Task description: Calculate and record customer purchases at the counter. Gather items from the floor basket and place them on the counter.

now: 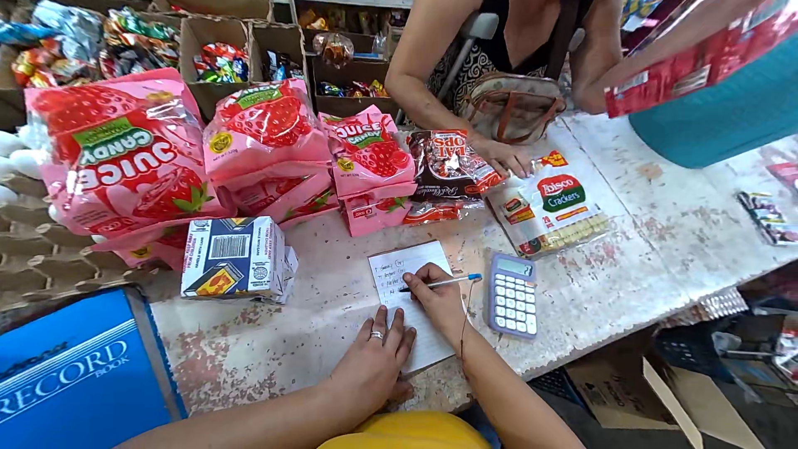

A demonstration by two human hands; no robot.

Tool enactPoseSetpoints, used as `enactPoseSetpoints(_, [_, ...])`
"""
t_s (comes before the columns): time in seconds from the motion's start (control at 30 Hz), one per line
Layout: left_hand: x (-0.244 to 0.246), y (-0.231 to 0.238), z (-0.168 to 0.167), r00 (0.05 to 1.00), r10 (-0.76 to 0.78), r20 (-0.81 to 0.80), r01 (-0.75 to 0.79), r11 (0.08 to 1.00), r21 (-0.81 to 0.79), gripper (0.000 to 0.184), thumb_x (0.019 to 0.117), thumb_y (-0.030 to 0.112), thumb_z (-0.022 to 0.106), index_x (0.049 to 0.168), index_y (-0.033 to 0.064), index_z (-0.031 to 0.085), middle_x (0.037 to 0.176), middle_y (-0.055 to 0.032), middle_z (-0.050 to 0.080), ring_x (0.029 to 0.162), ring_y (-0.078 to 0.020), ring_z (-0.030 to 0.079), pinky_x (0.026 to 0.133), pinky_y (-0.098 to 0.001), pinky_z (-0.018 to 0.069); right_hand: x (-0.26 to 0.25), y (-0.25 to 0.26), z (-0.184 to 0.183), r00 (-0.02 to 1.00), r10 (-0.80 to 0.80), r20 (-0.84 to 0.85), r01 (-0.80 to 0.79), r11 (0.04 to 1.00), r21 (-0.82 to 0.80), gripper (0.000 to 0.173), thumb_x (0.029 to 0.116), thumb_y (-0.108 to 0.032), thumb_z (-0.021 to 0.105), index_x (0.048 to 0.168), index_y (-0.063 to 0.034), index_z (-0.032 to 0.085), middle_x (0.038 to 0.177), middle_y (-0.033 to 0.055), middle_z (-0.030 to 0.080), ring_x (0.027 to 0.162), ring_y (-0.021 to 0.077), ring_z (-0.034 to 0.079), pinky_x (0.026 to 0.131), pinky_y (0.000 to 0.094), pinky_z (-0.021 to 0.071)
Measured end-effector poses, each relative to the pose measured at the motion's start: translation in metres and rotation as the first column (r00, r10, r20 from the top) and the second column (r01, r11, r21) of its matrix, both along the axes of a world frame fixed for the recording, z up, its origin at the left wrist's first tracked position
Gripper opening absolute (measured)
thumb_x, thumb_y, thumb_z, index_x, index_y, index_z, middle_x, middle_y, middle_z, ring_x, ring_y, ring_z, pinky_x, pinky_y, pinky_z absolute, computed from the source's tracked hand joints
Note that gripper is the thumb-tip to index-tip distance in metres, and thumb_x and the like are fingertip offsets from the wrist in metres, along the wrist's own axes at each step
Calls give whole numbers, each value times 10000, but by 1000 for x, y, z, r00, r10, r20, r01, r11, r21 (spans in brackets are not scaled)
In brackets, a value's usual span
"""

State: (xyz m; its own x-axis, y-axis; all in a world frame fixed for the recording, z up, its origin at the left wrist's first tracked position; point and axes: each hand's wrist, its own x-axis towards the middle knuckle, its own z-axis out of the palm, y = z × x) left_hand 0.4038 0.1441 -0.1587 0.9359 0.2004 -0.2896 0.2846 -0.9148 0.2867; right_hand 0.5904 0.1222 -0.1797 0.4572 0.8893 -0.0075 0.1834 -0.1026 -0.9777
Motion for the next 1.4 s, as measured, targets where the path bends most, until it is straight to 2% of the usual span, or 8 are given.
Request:
enactPoseSetpoints(0.1, [0,2,0,999,30,38,-29,999,-31,775,974,536,591,1532,27,418,1602,-304,325,1461,-521,338,1098,-641,388,-5,4,-2,998,-23,50,25,999,-26,295,916,-140,745,688,-95,564,574,-75,555,505,-16,529,517,156,462])
enactPoseSetpoints(0.2, [0,5,-9,982,30,187,-36,999,27,712,938,576,612,1420,53,568,1507,-266,488,1394,-465,473,1026,-616,466,-8,4,-5,997,-15,79,15,1000,-3,297,905,-119,728,655,-100,569,564,-85,553,509,-36,519,516,146,445])
enactPoseSetpoints(0.27, [0,6,-14,970,13,241,-29,998,63,705,928,597,606,1380,55,602,1472,-264,524,1387,-445,492,1041,-596,474,-7,3,-6,997,1,82,0,1000,-6,300,910,-110,717,649,-104,569,566,-84,560,516,-35,529,521,146,452])
enactPoseSetpoints(0.5, [1,6,-16,970,-11,244,-6,998,69,727,933,595,602,1387,28,583,1483,-295,496,1393,-461,480,1057,-560,483,-9,4,-13,978,5,210,-2,1000,-14,349,900,-142,695,596,-124,525,540,-101,477,507,-46,434,508,158,360])
enactPoseSetpoints(0.73, [2,6,-14,978,-21,209,10,998,54,744,947,598,576,1405,12,561,1504,-314,461,1402,-473,463,1066,-552,475,-7,3,-7,973,47,225,-25,995,-100,347,886,-158,687,589,-136,509,539,-111,460,505,-45,416,510,166,345])
enactPoseSetpoints(0.93, [2,7,-14,981,-21,194,13,999,41,756,949,606,569,1419,14,548,1517,-316,444,1414,-476,446,1080,-553,462,-8,4,-7,973,9,230,10,997,-82,341,869,-137,681,580,-140,500,532,-111,451,500,-43,413,504,167,343])
enactPoseSetpoints(1.13, [1,7,-19,969,1,247,-8,1000,26,752,920,594,623,1393,11,570,1527,-321,432,1404,-475,460,1059,-561,478,-7,5,-9,978,-7,209,18,999,-48,321,867,-121,681,588,-133,521,536,-111,472,498,-49,426,495,158,354])
enactPoseSetpoints(1.4, [2,7,-19,973,-13,231,3,999,44,771,924,617,597,1402,13,558,1533,-325,420,1408,-476,455,1069,-551,470,-7,4,-10,975,-26,220,33,999,-30,326,852,-91,677,576,-134,509,520,-109,461,486,-55,413,483,149,340])
